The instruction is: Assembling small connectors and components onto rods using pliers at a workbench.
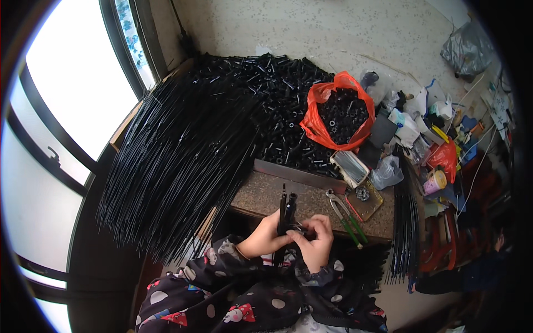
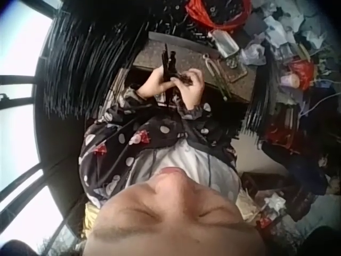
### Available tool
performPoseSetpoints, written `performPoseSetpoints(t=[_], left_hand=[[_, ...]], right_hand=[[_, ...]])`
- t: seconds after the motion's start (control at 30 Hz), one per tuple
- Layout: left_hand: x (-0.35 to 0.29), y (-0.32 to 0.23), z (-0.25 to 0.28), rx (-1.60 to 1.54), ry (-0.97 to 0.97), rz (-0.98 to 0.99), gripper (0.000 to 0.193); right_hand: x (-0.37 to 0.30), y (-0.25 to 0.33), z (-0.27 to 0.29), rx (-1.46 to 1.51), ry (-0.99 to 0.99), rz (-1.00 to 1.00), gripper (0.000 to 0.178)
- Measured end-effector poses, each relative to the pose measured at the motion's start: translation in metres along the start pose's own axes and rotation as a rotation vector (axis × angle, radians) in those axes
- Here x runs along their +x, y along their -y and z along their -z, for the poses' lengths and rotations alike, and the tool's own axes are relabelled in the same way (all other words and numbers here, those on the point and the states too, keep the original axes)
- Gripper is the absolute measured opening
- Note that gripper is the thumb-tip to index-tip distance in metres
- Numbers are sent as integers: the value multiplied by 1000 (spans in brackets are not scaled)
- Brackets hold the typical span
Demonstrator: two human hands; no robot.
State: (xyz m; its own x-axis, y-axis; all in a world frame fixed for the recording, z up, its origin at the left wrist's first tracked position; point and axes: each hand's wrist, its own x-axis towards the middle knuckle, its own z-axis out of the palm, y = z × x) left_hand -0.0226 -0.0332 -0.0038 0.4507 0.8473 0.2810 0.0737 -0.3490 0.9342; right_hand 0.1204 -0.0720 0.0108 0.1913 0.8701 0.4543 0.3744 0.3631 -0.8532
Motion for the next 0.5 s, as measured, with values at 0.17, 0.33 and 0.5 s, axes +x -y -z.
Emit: performPoseSetpoints(t=[0.17, 0.33, 0.5], left_hand=[[1, -1, -4, -261, 39, 81, 26], [-1, -2, -9, -369, 56, 86, 24], [2, -1, -2, -167, 117, 99, 42]], right_hand=[[-13, -13, -10, 214, -36, -138, 24], [-8, -18, -2, 502, 84, -275, 30], [2, -18, 14, 427, 153, -215, 9]])
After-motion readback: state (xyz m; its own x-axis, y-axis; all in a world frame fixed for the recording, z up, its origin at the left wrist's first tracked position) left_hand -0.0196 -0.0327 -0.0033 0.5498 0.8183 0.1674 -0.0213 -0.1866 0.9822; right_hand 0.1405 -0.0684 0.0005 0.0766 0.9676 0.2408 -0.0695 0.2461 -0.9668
